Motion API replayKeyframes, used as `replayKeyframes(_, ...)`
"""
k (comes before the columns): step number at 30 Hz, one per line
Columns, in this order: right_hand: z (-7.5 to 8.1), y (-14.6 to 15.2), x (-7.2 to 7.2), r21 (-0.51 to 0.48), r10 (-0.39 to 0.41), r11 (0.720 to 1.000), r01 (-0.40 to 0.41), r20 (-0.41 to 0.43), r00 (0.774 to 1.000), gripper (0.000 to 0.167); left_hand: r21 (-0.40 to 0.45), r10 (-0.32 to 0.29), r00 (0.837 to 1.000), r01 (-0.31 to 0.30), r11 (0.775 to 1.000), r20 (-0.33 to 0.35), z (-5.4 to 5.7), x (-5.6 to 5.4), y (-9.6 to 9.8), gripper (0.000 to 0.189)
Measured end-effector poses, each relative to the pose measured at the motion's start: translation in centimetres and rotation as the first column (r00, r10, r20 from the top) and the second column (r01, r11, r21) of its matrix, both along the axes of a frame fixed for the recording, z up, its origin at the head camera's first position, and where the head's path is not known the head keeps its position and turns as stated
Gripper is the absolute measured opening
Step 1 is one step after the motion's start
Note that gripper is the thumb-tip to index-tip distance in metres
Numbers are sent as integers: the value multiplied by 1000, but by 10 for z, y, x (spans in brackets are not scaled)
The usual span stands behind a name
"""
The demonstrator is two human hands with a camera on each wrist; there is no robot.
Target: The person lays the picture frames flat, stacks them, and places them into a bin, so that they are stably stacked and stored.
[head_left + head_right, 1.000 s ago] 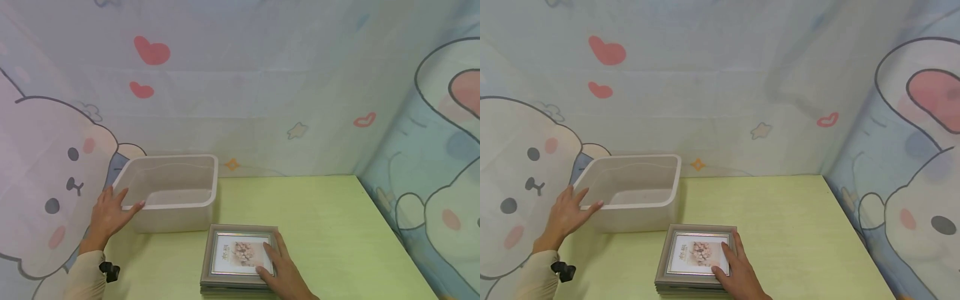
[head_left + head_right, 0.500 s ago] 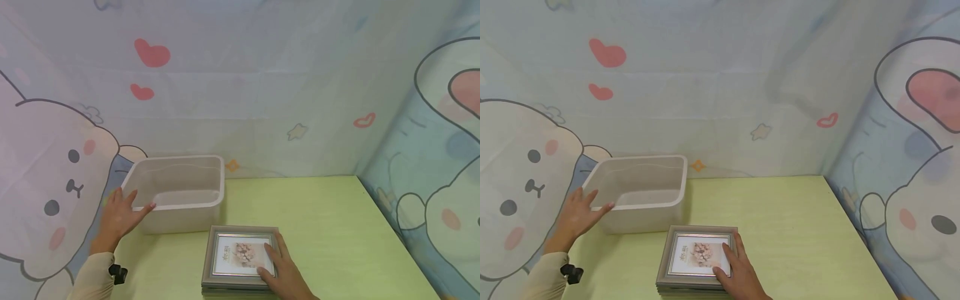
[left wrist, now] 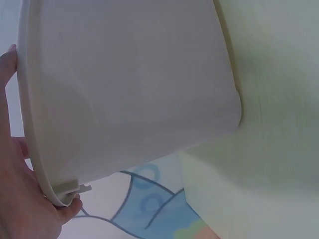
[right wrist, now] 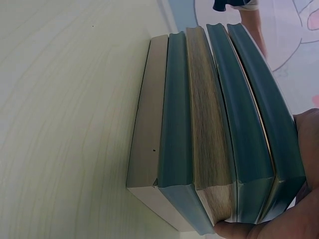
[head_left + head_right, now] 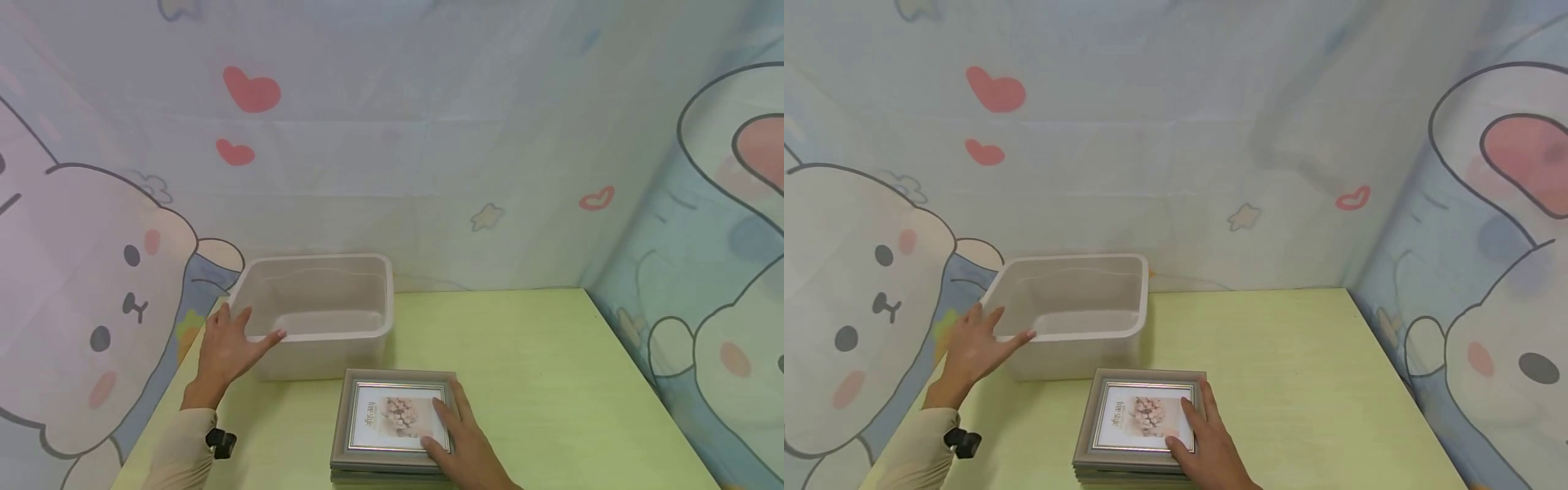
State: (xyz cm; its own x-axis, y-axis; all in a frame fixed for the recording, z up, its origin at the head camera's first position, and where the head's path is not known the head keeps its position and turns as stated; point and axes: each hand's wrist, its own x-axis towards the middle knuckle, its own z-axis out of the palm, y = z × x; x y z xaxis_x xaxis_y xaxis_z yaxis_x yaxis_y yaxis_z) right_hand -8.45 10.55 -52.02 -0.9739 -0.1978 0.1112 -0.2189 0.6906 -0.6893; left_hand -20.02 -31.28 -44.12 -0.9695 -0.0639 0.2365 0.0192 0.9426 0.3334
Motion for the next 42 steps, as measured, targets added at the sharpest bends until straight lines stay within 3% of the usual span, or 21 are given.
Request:
replayKeyframes(5, 0, -1, 0, 3, -3, 1000, 3, -2, 1000, 68, 30, -14, 998, 13, 999, 54, 7, -1, 17, 103)
replayKeyframes(16, 1, -2, -1, 18, -11, 1000, 11, 13, 1000, 69, 53, -32, 996, 28, 998, 78, 15, -7, 57, 105)
replayKeyframes(32, 1, -1, 1, -4, -4, 1000, 4, 0, 1000, 68, 45, -15, 997, 12, 999, 74, 9, -21, 109, 104)
replayKeyframes(42, 1, 0, 3, -17, -1, 1000, 1, -22, 1000, 68, 15, 10, 998, -11, 1000, 64, 8, -24, 132, 105)
